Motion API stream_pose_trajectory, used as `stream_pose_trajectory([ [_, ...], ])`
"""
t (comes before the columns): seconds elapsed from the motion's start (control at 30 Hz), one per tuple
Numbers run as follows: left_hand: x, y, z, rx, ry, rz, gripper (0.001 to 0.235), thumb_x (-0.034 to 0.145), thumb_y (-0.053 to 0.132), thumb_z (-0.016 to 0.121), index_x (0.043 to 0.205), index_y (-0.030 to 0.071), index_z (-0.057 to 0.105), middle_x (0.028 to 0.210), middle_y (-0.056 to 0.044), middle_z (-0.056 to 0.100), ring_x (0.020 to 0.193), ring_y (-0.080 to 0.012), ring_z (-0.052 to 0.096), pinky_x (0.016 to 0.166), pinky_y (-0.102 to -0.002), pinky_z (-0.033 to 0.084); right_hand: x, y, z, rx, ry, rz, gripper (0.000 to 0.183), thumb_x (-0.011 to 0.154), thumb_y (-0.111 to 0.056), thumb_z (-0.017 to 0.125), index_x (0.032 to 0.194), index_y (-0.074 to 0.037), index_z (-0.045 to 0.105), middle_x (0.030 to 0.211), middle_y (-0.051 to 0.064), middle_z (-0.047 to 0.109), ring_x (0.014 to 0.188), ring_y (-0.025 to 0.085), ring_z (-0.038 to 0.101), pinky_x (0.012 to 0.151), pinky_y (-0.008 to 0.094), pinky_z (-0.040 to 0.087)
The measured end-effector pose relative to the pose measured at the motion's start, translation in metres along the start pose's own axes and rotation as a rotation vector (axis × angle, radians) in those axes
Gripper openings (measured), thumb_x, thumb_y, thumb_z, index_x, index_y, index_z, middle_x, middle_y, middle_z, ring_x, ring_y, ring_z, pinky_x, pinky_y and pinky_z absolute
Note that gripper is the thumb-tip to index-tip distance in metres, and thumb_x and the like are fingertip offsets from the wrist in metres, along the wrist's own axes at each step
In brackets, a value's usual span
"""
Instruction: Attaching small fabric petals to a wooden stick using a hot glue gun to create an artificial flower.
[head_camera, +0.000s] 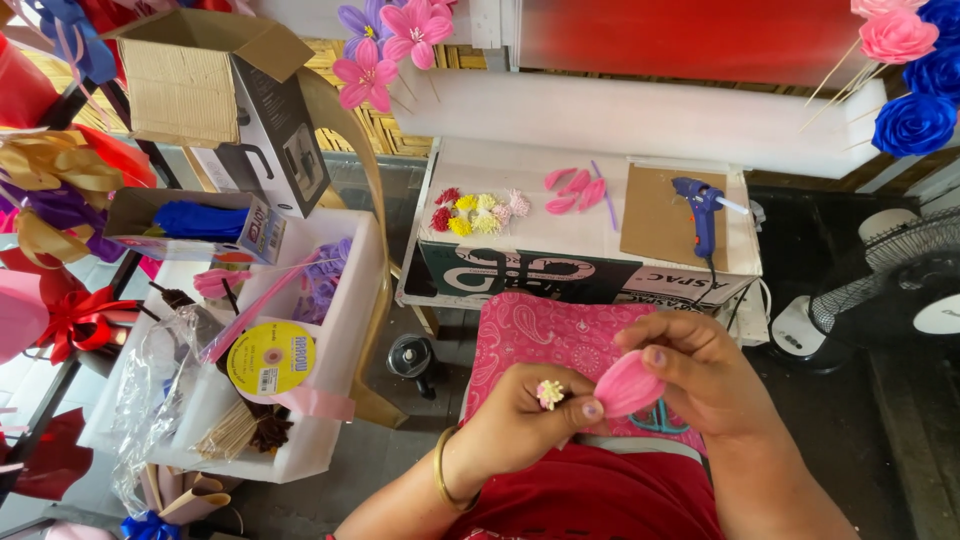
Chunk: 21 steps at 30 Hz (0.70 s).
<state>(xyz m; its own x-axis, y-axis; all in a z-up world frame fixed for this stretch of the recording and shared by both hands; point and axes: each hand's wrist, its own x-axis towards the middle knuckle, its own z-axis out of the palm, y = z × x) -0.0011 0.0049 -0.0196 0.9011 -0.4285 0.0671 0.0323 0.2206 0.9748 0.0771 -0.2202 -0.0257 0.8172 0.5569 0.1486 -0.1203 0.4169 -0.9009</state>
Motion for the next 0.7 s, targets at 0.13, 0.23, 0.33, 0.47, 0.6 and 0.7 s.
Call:
stream_pose_trajectory([
  [0.13,0.004,-0.001,0.007,0.098,0.208,0.124,0.016,0.099,0.020,0.072,0.089,0.007,0.075,0.079,-0.006,0.074,0.064,-0.0111,0.062,0.056,-0.026,0.048,0.002,-0.004,0.015,-0.114,-0.124,0.027,0.042,0.091,-0.042,0.081,0.100,-0.001,0.077,0.077,0.009,0.071,0.056,0.014,0.064,0.046,0.024,0.055],
  [0.23,0.002,-0.002,0.012,0.134,0.276,0.132,0.017,0.095,0.022,0.075,0.092,0.006,0.076,0.079,-0.005,0.074,0.067,-0.0102,0.061,0.058,-0.028,0.049,-0.002,-0.004,0.027,-0.255,-0.040,-0.027,0.024,0.092,-0.027,0.075,0.081,-0.006,0.077,0.063,0.004,0.064,0.051,0.011,0.057,0.043,0.024,0.049],
  [0.33,0.000,-0.003,0.012,0.200,0.285,0.139,0.015,0.094,0.022,0.077,0.093,0.007,0.076,0.077,-0.003,0.070,0.065,-0.0095,0.057,0.057,-0.028,0.046,-0.007,-0.006,0.036,-0.355,0.070,-0.108,0.020,0.092,-0.021,0.074,0.078,-0.006,0.077,0.057,0.001,0.060,0.046,0.010,0.050,0.041,0.024,0.041],
  [0.47,-0.003,0.001,0.016,0.254,0.327,0.199,0.016,0.095,0.022,0.075,0.088,0.008,0.073,0.076,-0.004,0.074,0.064,-0.0099,0.061,0.058,-0.028,0.049,-0.010,-0.014,0.052,-0.547,0.102,-0.167,0.024,0.087,-0.030,0.077,0.084,-0.007,0.083,0.054,-0.004,0.059,0.045,0.005,0.040,0.041,0.022,0.031],
  [0.6,-0.003,0.003,0.017,0.237,0.319,0.184,0.019,0.097,0.020,0.074,0.082,0.008,0.069,0.074,-0.005,0.073,0.063,-0.0117,0.063,0.058,-0.028,0.051,-0.015,-0.005,0.047,-0.562,0.186,-0.131,0.017,0.085,-0.023,0.079,0.083,-0.007,0.084,0.062,0.000,0.070,0.047,0.005,0.046,0.040,0.023,0.035],
  [0.7,-0.001,-0.004,0.014,0.315,0.284,0.247,0.014,0.094,0.020,0.076,0.087,0.008,0.072,0.076,-0.004,0.069,0.067,-0.0139,0.061,0.062,-0.031,0.049,-0.013,0.004,0.034,-0.415,0.147,-0.049,0.025,0.091,-0.019,0.075,0.070,-0.006,0.075,0.050,-0.005,0.041,0.044,0.007,0.031,0.040,0.026,0.026],
])
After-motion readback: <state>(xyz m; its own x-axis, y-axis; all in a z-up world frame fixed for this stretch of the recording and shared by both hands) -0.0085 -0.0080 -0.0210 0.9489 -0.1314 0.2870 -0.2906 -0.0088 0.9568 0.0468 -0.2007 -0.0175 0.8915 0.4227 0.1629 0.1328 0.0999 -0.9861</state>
